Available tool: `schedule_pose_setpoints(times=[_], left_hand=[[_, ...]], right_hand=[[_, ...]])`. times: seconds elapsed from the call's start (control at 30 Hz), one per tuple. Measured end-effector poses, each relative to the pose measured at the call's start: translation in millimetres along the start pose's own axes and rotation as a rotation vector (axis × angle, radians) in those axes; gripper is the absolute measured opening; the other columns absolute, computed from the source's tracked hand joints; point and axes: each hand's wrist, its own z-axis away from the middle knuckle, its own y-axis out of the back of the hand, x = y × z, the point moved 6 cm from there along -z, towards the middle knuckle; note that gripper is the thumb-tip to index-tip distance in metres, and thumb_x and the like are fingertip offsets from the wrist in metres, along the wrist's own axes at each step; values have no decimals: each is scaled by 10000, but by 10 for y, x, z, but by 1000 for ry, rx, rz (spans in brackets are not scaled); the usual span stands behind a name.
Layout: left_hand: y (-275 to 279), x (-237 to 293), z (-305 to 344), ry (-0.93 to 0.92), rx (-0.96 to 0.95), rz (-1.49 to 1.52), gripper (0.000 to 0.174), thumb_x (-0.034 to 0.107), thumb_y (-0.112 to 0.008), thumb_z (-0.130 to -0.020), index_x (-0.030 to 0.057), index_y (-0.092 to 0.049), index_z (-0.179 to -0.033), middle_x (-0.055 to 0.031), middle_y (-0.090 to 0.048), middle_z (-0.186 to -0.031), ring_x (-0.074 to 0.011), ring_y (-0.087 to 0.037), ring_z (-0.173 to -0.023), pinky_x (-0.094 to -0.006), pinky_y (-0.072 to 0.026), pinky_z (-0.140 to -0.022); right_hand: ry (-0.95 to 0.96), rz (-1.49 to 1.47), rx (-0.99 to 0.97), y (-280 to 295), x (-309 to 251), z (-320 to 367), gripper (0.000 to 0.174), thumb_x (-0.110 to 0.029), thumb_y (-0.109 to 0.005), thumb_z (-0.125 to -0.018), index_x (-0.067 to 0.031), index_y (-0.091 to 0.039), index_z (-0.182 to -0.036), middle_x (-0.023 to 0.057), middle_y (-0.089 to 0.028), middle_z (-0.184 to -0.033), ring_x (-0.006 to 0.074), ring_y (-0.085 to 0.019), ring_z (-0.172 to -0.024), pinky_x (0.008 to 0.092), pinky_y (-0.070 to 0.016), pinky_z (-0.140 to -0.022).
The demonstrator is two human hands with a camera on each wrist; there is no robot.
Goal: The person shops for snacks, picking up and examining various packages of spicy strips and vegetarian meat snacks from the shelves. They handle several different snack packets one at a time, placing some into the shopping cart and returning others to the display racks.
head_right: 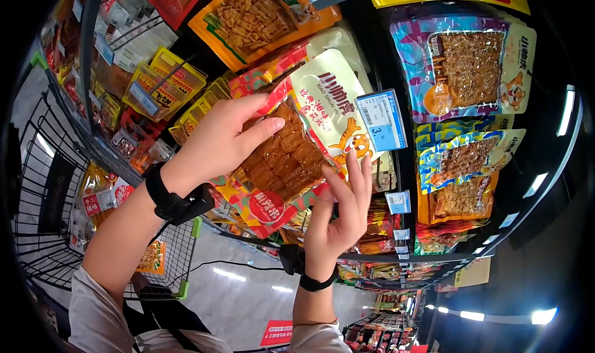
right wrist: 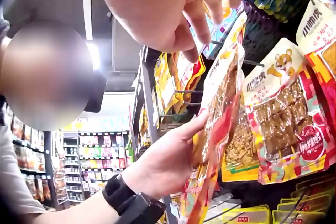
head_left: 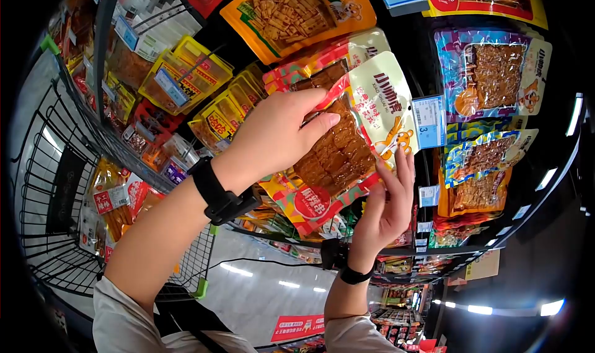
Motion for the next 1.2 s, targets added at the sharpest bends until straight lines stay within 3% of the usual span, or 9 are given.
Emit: schedule_pose_setpoints(times=[0.1, 0.13, 0.27, 0.47, 0.67, 1.03, 1.1, 1.2], left_hand=[[-37, -61, -14, 41, -29, -15, 225, 208, -609, -929, -12, -569, -947, -105, -578, -692, -154, -490, -588, -316, -413, -566], [-36, -80, -6, 45, -14, 19, 223, 208, -610, -930, -11, -571, -949, -99, -573, -685, -147, -486, -589, -313, -414, -567], [-52, -145, 22, 42, 17, 28, 222, 209, -612, -931, -8, -573, -950, -86, -555, -663, -141, -464, -578, -309, -411, -562], [-69, -151, 30, 33, 28, 54, 242, 212, -622, -922, -13, -537, -898, -152, -547, -672, -199, -466, -563, -341, -411, -551], [-63, -117, 15, 41, 4, 7, 238, 203, -629, -914, -12, -530, -888, -146, -555, -666, -219, -474, -548, -349, -406, -540], [24, -71, -15, 43, -3, -46, 221, 184, -630, -911, -10, -539, -860, -136, -538, -625, -219, -455, -518, -347, -386, -510], [-7, -59, -8, 2, 31, -19, 222, 184, -633, -909, -11, -538, -860, -140, -542, -627, -223, -454, -515, -346, -385, -509], [-12, -22, -20, -15, 45, -3, 226, 186, -636, -907, -12, -538, -861, -147, -549, -632, -230, -451, -513, -347, -385, -508]], right_hand=[[53, 109, -12, -135, -60, -209, 412, 2, -563, -829, -33, -604, -1238, 221, -412, -1448, 402, -337, -1374, 475, -280, -1108], [74, 163, -29, -187, -37, -288, 499, -15, -587, -823, -45, -547, -1320, 249, -423, -1417, 421, -368, -1334, 469, -300, -1087], [49, 189, 9, -310, 21, -447, 563, -38, -608, -822, -49, -493, -1373, 278, -459, -1303, 429, -428, -1217, 471, -346, -1023], [19, 241, 37, -332, 37, -369, 577, -59, -608, -814, -42, -485, -1378, 285, -457, -1296, 446, -415, -1236, 476, -343, -1037], [-20, 152, 2, -225, 54, -317, 555, -25, -592, -811, 6, -477, -1353, 273, -466, -1301, 445, -444, -1224, 464, -374, -1022], [32, 171, -38, -323, 33, -353, 623, -34, -593, -819, -15, -412, -1415, 308, -368, -1421, 464, -346, -1334, 468, -330, -1069], [-24, 164, -62, -317, 73, -337, 606, -53, -570, -855, -30, -392, -1435, 270, -304, -1491, 397, -289, -1399, 444, -286, -1107], [-29, 140, -71, -301, 110, -336, 617, -60, -571, -859, -32, -378, -1444, 268, -292, -1497, 394, -280, -1404, 449, -281, -1108]])
